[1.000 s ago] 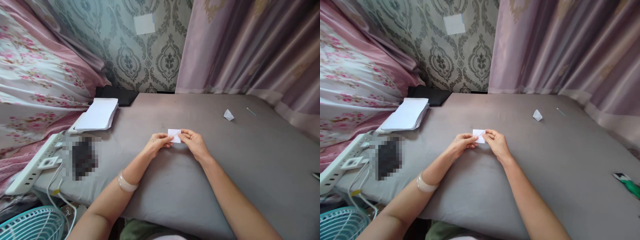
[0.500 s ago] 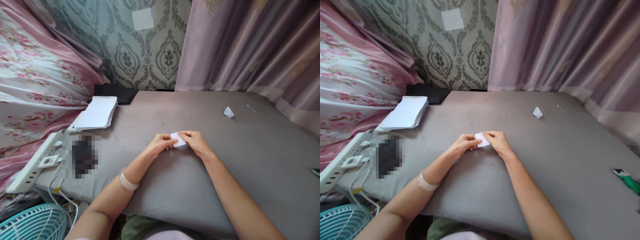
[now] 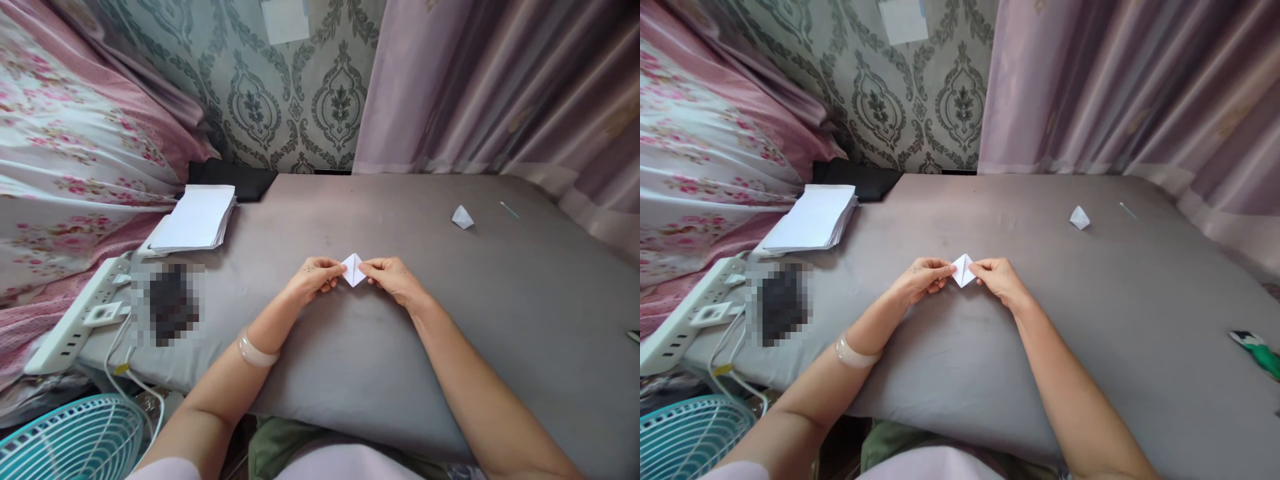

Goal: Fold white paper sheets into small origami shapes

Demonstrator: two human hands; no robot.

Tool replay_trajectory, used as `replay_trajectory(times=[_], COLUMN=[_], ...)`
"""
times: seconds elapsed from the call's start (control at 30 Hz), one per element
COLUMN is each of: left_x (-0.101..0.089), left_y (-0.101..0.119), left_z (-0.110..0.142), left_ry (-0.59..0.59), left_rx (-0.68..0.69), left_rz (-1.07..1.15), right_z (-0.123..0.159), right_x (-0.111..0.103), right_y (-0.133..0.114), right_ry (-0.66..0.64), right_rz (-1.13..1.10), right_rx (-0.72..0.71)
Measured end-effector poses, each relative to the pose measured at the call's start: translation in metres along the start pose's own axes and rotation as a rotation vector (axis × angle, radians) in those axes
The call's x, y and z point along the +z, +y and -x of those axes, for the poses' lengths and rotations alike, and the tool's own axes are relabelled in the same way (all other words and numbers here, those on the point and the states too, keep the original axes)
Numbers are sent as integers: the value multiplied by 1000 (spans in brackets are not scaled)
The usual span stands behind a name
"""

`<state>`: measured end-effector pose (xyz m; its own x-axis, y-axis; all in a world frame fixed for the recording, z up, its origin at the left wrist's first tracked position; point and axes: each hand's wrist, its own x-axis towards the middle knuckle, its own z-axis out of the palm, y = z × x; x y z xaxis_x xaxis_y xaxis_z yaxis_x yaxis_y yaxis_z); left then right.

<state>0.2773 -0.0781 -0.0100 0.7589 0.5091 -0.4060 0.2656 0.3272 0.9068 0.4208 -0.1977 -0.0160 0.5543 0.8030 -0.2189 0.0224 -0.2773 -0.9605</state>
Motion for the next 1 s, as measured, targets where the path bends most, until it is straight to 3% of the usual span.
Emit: replay_trajectory(times=[0.1,0.27,0.47,0.6,0.8,1.0], left_x=[-1,1,2,-2,-13,-19], left_y=[-6,-12,-14,-16,-11,-8], left_z=[-4,-10,-20,-19,-7,-10], left_ry=[67,200,339,196,-18,-9], left_rx=[52,201,485,582,623,593], left_rz=[-97,-417,-777,-924,-937,-921], right_z=[-3,-8,-10,-7,2,10], right_x=[0,7,15,15,5,4], right_y=[3,8,17,17,14,11], right_ry=[-13,110,220,36,-105,-125], right_rz=[111,484,699,763,871,908], right_rx=[-74,-238,-398,-546,-611,-591])
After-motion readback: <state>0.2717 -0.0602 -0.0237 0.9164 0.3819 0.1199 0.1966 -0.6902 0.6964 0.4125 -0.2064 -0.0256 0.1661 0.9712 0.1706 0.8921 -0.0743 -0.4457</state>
